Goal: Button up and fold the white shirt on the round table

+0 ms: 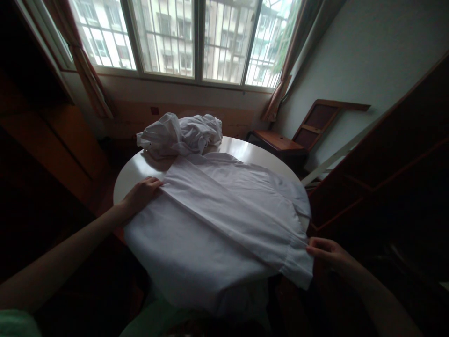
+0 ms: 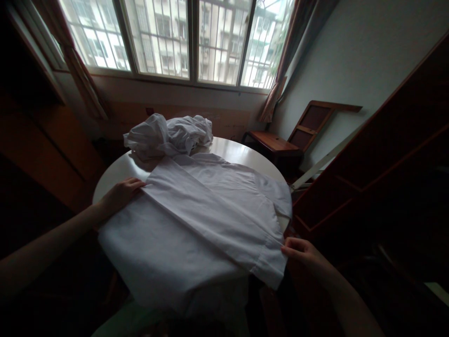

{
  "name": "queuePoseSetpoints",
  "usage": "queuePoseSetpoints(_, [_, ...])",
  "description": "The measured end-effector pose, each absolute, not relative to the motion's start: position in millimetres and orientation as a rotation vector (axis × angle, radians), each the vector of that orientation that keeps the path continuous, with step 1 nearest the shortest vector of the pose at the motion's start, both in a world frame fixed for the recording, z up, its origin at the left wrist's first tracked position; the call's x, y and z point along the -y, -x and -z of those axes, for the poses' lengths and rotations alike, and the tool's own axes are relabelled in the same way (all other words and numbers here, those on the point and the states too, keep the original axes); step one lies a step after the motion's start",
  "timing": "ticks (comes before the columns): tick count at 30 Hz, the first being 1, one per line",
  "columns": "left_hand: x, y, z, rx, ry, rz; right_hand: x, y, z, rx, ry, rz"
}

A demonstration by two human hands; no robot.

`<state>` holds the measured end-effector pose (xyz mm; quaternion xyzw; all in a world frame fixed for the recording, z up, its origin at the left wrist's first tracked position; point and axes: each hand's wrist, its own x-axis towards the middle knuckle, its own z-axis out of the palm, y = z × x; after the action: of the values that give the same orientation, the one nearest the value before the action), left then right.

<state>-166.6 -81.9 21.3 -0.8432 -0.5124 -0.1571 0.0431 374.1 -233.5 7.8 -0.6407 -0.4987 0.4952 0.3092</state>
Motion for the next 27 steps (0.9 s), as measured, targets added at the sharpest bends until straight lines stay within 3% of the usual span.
queuePoseSetpoints(10, [97.4,192.1,-13.5,1.572,2.724,0.522,232.1,-385.7,-1.6,1.333,1.616,-1.321])
queuePoseSetpoints(21, [81.4,151.8,-37.9,1.986,2.342,0.392,231.3,-393.0,0.6,1.435,1.557,-1.388])
queuePoseSetpoints(24, [49.9,136.1,-37.0,2.051,2.320,0.586,230.6,-395.7,1.7,1.445,1.575,-1.391])
queuePoseSetpoints(27, [14.9,124.0,-33.8,2.279,2.293,1.000,230.1,-397.0,3.6,1.452,1.570,-1.406])
